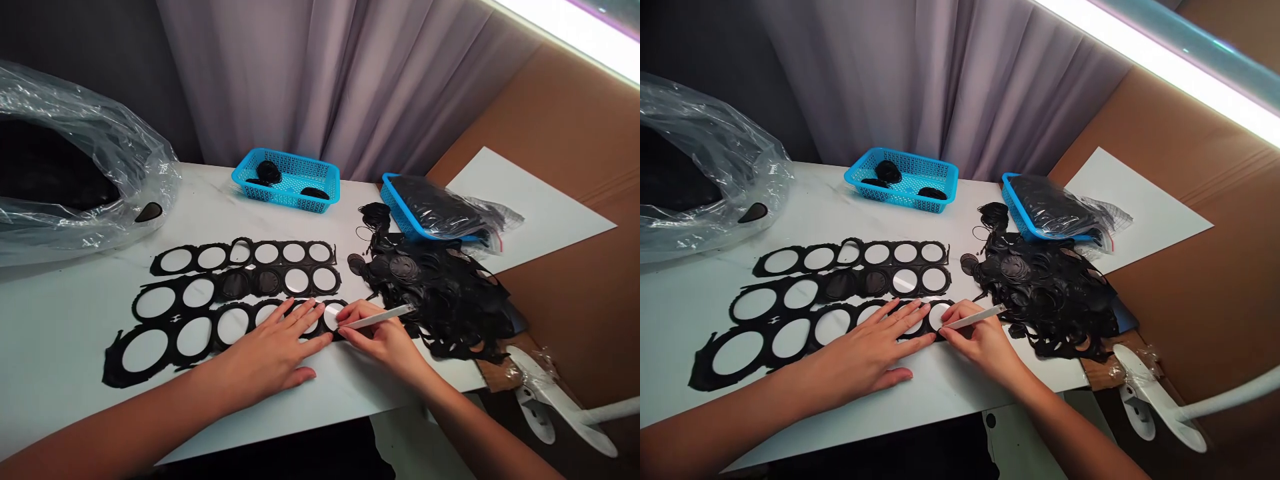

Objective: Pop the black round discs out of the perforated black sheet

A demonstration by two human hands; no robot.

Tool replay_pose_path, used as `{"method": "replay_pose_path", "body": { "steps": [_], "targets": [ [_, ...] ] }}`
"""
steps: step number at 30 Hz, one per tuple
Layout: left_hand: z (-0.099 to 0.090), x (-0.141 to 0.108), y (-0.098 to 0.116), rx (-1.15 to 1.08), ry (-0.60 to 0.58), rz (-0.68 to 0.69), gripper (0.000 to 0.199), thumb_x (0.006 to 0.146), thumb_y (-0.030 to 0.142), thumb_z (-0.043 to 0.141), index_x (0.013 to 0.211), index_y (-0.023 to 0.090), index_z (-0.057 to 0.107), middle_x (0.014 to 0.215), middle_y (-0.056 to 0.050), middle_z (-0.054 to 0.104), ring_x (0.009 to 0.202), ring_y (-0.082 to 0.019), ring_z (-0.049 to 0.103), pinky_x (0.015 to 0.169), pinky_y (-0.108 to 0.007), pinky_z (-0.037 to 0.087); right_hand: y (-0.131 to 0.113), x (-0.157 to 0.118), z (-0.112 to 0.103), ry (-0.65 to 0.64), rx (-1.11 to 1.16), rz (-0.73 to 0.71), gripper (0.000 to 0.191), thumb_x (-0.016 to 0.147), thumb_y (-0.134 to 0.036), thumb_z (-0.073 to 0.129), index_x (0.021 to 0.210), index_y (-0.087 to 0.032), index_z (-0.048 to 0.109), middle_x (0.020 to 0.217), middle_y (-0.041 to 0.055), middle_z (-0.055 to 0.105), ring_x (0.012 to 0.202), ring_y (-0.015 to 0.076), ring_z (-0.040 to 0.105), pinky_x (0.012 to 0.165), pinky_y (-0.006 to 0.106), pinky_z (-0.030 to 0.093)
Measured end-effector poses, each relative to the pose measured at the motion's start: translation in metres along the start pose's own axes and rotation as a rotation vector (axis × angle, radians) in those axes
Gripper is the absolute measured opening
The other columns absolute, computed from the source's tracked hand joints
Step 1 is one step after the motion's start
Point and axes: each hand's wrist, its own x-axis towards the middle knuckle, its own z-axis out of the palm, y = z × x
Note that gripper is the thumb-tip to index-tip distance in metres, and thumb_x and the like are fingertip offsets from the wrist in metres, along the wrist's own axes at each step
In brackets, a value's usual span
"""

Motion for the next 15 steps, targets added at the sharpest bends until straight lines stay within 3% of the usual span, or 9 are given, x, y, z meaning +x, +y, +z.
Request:
{"method": "replay_pose_path", "body": {
  "steps": [10,15],
  "targets": [
    [-0.001,0.001,0.001,0.001,-0.051,-0.015,0.065,0.088,0.038,0.070,0.145,0.029,0.042,0.159,-0.012,0.025,0.147,-0.032,0.023,0.118,-0.052,0.018,0.003,0.005,-0.002,-0.028,-0.038,-0.010,0.016,0.090,-0.025,0.061,0.074,-0.020,0.060,0.094,0.0045,0.066,0.088,0.0184,0.062,0.076,0.030,0.046],
    [-0.003,0.000,-0.001,-0.068,0.009,-0.042,0.058,0.088,0.038,0.068,0.142,0.032,0.047,0.164,-0.008,0.007,0.148,-0.036,0.015,0.119,-0.053,0.015,-0.002,-0.004,0.008,-0.029,-0.236,-0.207,0.012,0.092,-0.017,0.055,0.080,-0.020,0.056,0.098,0.0064,0.068,0.088,0.0186,0.062,0.074,0.030,0.048]
  ]
}}
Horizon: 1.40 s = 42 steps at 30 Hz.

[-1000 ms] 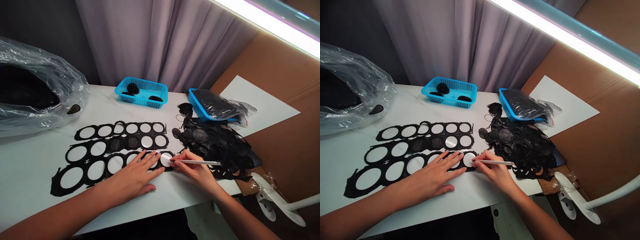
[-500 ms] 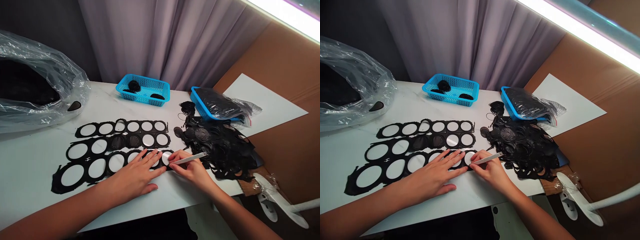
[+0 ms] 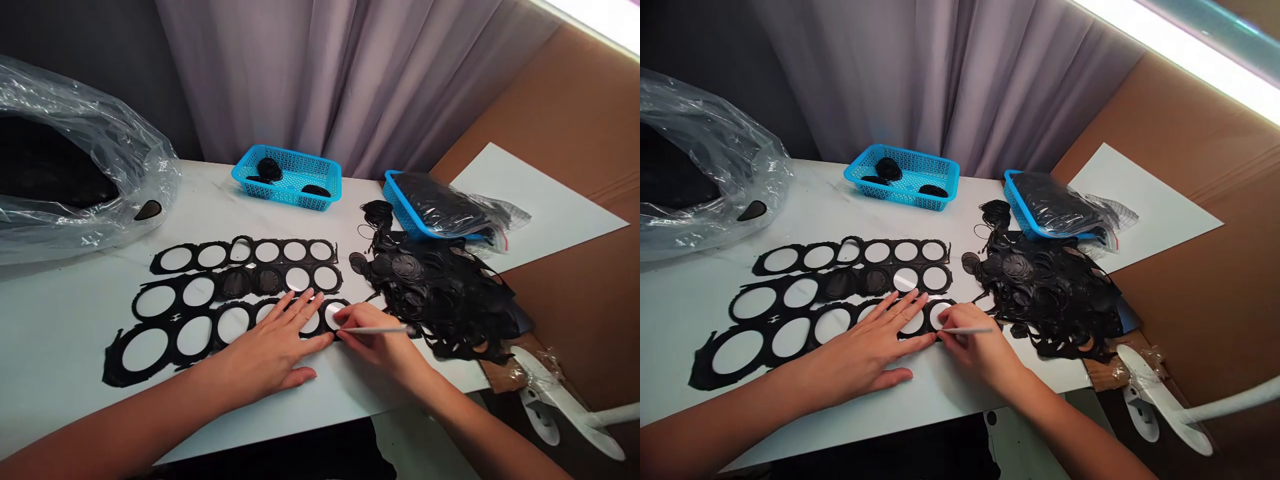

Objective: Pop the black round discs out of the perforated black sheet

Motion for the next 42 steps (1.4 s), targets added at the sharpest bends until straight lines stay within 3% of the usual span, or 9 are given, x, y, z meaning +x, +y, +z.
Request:
{"method": "replay_pose_path", "body": {
  "steps": [4,8,12,16,22,24,29,36,42],
  "targets": [
    [-0.003,0.001,-0.003,-0.057,-0.069,-0.021,0.057,0.089,0.039,0.068,0.141,0.035,0.047,0.164,-0.007,-0.002,0.148,-0.039,0.011,0.117,-0.056,0.017,0.008,0.004,-0.013,-0.022,-0.425,-0.188,0.016,0.095,-0.014,0.045,0.101,-0.017,0.060,0.111,0.0129,0.069,0.103,0.0260,0.060,0.084,0.038,0.044],
    [-0.008,0.000,-0.002,-0.066,-0.096,-0.033,0.057,0.089,0.040,0.068,0.141,0.036,0.048,0.164,-0.007,0.001,0.147,-0.041,0.008,0.117,-0.057,0.017,0.043,0.032,-0.053,0.353,-0.629,0.084,0.017,0.094,-0.022,0.047,0.086,-0.017,0.061,0.093,0.0129,0.071,0.082,0.0258,0.062,0.073,0.037,0.042],
    [-0.017,0.003,-0.004,-0.040,-0.071,-0.025,0.056,0.091,0.047,0.065,0.142,0.035,0.047,0.162,-0.010,0.015,0.147,-0.039,0.015,0.115,-0.057,0.023,0.055,0.060,-0.067,0.309,-0.204,0.297,0.018,0.092,-0.031,0.055,0.082,-0.019,0.064,0.086,0.0061,0.071,0.070,0.0192,0.060,0.062,0.029,0.042],
    [-0.015,0.015,-0.018,0.098,0.035,-0.100,0.062,0.094,0.050,0.059,0.146,0.021,0.043,0.158,-0.016,0.027,0.147,-0.032,0.022,0.118,-0.051,0.020,0.041,0.074,-0.044,0.032,0.056,0.265,0.018,0.090,-0.031,0.058,0.083,-0.019,0.070,0.083,0.0036,0.070,0.069,0.0171,0.058,0.061,0.027,0.041],
    [0.001,0.023,-0.035,0.170,0.007,-0.100,0.062,0.096,0.049,0.056,0.149,0.022,0.038,0.159,-0.016,0.022,0.147,-0.031,0.020,0.118,-0.050,0.018,0.038,0.080,-0.023,-0.087,0.281,0.256,0.017,0.089,-0.032,0.060,0.083,-0.018,0.067,0.087,0.0042,0.069,0.078,0.0173,0.061,0.070,0.028,0.045],
    [0.002,0.021,-0.035,0.158,0.019,-0.100,0.062,0.097,0.051,0.053,0.148,0.019,0.039,0.160,-0.016,0.020,0.148,-0.030,0.019,0.119,-0.048,0.016,0.041,0.083,-0.028,-0.031,0.361,0.300,0.017,0.087,-0.033,0.063,0.081,-0.018,0.066,0.088,0.0051,0.070,0.080,0.0180,0.062,0.071,0.028,0.046],
    [0.002,0.019,-0.033,0.157,0.040,-0.095,0.059,0.098,0.050,0.052,0.145,0.017,0.042,0.159,-0.016,0.022,0.148,-0.030,0.018,0.120,-0.047,0.013,0.048,0.090,-0.051,0.396,0.331,0.363,0.020,0.086,-0.035,0.067,0.076,-0.019,0.061,0.093,0.0065,0.071,0.084,0.0190,0.062,0.071,0.029,0.046],
    [0.001,0.020,-0.033,0.110,0.080,-0.096,0.053,0.096,0.046,0.056,0.141,0.020,0.046,0.159,-0.015,0.025,0.147,-0.031,0.022,0.119,-0.048,0.018,0.040,0.086,-0.032,-0.117,0.333,0.279,0.014,0.089,-0.028,0.062,0.079,-0.019,0.064,0.094,0.0052,0.071,0.087,0.0194,0.064,0.079,0.031,0.047],
    [0.002,0.021,-0.033,0.083,0.099,-0.098,0.055,0.097,0.046,0.054,0.145,0.021,0.041,0.158,-0.014,0.026,0.147,-0.030,0.023,0.120,-0.048,0.016,0.032,0.083,-0.024,-0.165,0.394,0.294,0.017,0.088,-0.027,0.062,0.074,-0.019,0.058,0.092,0.0042,0.069,0.085,0.0181,0.062,0.075,0.029,0.047]
  ]
}}
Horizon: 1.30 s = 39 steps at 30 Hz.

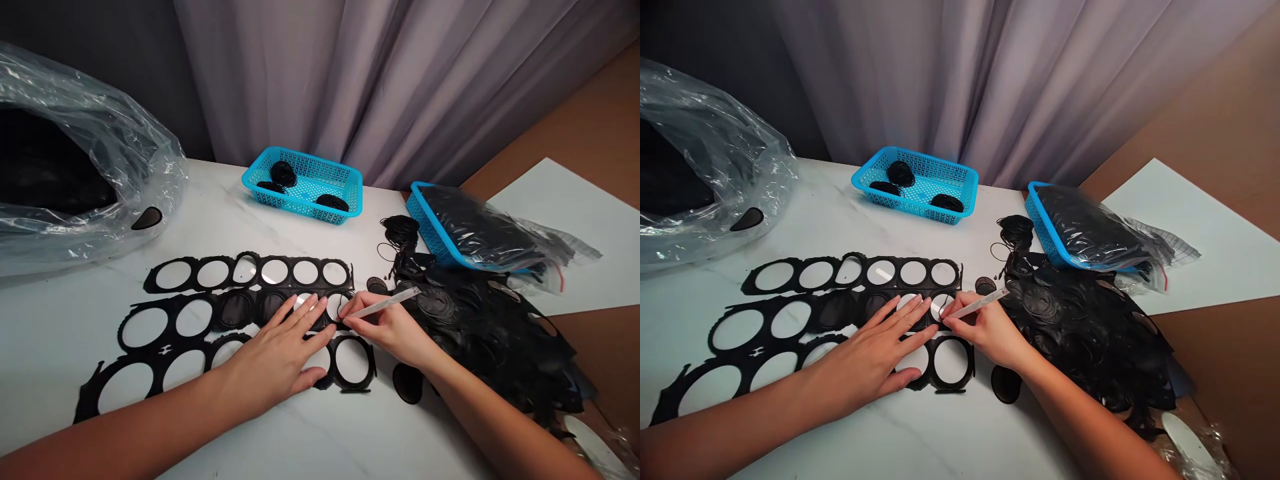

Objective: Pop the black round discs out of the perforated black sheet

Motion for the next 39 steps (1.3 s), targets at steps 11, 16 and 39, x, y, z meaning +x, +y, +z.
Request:
{"method": "replay_pose_path", "body": {
  "steps": [11,16,39],
  "targets": [
    [-0.001,0.001,0.001,0.007,-0.025,-0.010,0.055,0.096,0.046,0.056,0.142,0.020,0.044,0.159,-0.015,0.025,0.147,-0.031,0.021,0.119,-0.048,0.016,0.000,-0.001,0.002,0.007,-0.109,-0.097,0.020,0.090,-0.023,0.060,0.072,-0.020,0.054,0.092,0.0043,0.067,0.089,0.0196,0.062,0.079,0.033,0.048],
    [0.000,0.000,0.000,-0.036,0.001,-0.057,0.056,0.093,0.048,0.059,0.142,0.024,0.045,0.162,-0.012,0.015,0.148,-0.035,0.014,0.118,-0.050,0.019,0.005,-0.013,0.012,0.026,-0.353,-0.270,0.013,0.095,-0.021,0.053,0.083,-0.022,0.057,0.104,0.0069,0.068,0.096,0.0216,0.061,0.082,0.036,0.047],
    [-0.004,0.034,-0.022,0.121,-0.071,-0.174,0.062,0.094,0.048,0.059,0.146,0.019,0.043,0.157,-0.018,0.027,0.146,-0.036,0.022,0.115,-0.055,0.021,0.009,0.058,-0.016,0.048,-0.057,-0.026,0.016,0.085,-0.034,0.062,0.081,-0.018,0.063,0.095,0.0075,0.073,0.084,0.0210,0.065,0.076,0.033,0.049]
  ]
}}
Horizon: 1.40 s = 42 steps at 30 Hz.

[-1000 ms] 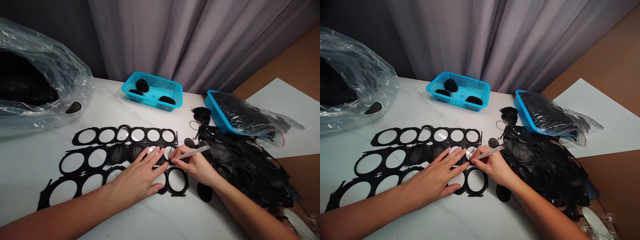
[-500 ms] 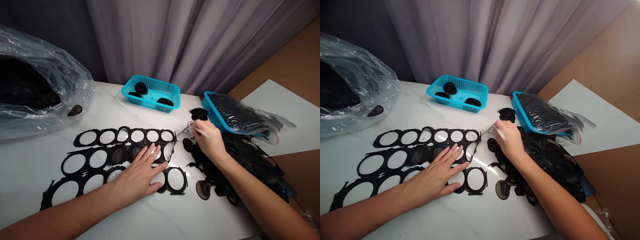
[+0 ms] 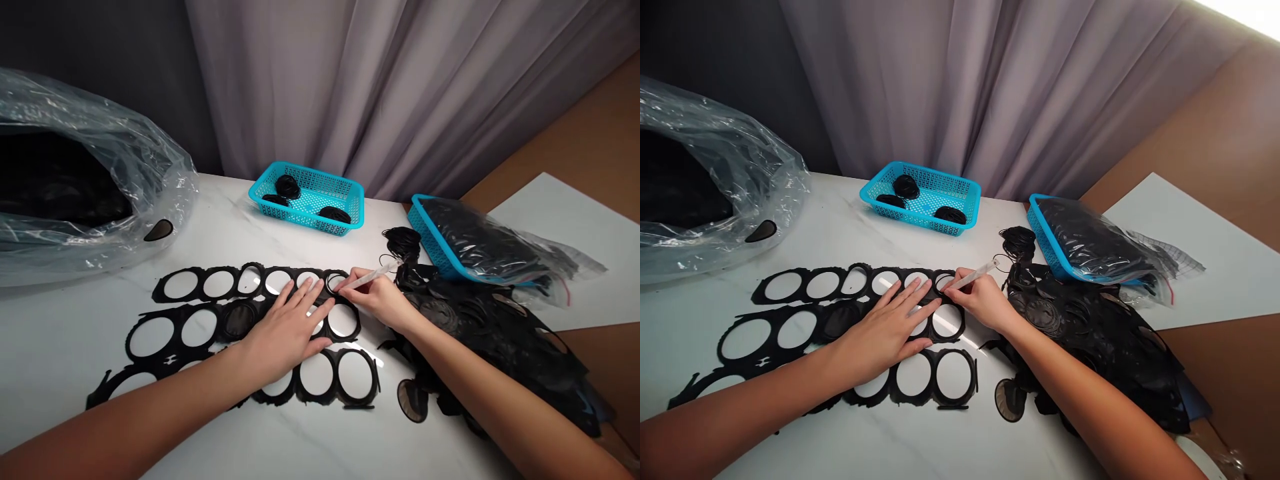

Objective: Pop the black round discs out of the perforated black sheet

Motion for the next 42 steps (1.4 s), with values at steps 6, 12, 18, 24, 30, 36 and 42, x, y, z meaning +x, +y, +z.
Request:
{"method": "replay_pose_path", "body": {
  "steps": [6,12,18,24,30,36,42],
  "targets": [
    [0.002,-0.003,0.002,-0.031,0.021,-0.001,0.060,0.094,0.046,0.059,0.146,0.019,0.043,0.157,-0.018,0.028,0.147,-0.036,0.018,0.115,-0.055,0.020,0.003,0.000,-0.001,-0.009,0.012,-0.014,0.014,0.086,-0.030,0.063,0.078,-0.019,0.061,0.095,0.0056,0.072,0.085,0.0205,0.066,0.076,0.032,0.049],
    [0.004,-0.002,0.001,-0.035,0.020,-0.001,0.060,0.094,0.045,0.060,0.146,0.020,0.043,0.157,-0.017,0.027,0.147,-0.036,0.018,0.116,-0.055,0.020,0.001,-0.004,0.002,-0.004,-0.098,-0.112,0.017,0.089,-0.024,0.060,0.073,-0.020,0.056,0.090,0.0037,0.069,0.083,0.0184,0.063,0.074,0.030,0.047],
    [0.003,-0.003,0.002,-0.037,0.020,-0.004,0.059,0.095,0.046,0.057,0.145,0.020,0.043,0.158,-0.017,0.026,0.148,-0.035,0.017,0.116,-0.056,0.020,0.002,-0.013,0.005,0.013,-0.587,-0.357,0.012,0.094,-0.017,0.047,0.092,-0.019,0.059,0.096,0.0097,0.066,0.091,0.0237,0.059,0.078,0.034,0.045],
    [-0.001,-0.004,-0.001,-0.037,0.019,0.016,0.059,0.095,0.048,0.057,0.146,0.021,0.043,0.158,-0.017,0.025,0.147,-0.034,0.018,0.116,-0.054,0.021,0.001,0.016,-0.060,0.598,-0.947,-0.173,0.014,0.086,-0.014,0.049,0.073,-0.020,0.050,0.079,0.0103,0.064,0.073,0.0237,0.055,0.064,0.032,0.036],
    [-0.011,-0.022,-0.009,0.031,0.086,-0.010,0.064,0.096,0.051,0.055,0.144,0.011,0.044,0.156,-0.019,0.028,0.147,-0.033,0.020,0.117,-0.048,0.024,-0.015,0.027,-0.043,0.319,-0.450,-0.047,0.019,0.083,-0.030,0.061,0.068,-0.021,0.054,0.074,0.0036,0.067,0.066,0.0190,0.057,0.062,0.029,0.038],
    [0.002,-0.041,-0.018,0.066,0.114,-0.047,0.063,0.095,0.051,0.055,0.145,0.013,0.044,0.156,-0.019,0.029,0.146,-0.032,0.024,0.116,-0.047,0.027,-0.024,0.025,0.026,-0.045,-0.073,-0.048,0.019,0.085,-0.035,0.062,0.074,-0.019,0.058,0.088,0.0048,0.071,0.074,0.0179,0.060,0.067,0.029,0.043],
    [0.007,-0.040,-0.017,0.037,0.134,-0.047,0.062,0.094,0.049,0.058,0.143,0.013,0.045,0.156,-0.020,0.029,0.147,-0.033,0.023,0.116,-0.048,0.027,-0.016,0.025,0.037,-0.107,0.023,-0.037,0.018,0.084,-0.032,0.065,0.075,-0.018,0.057,0.094,0.0057,0.072,0.080,0.0179,0.061,0.069,0.029,0.044]
  ]
}}
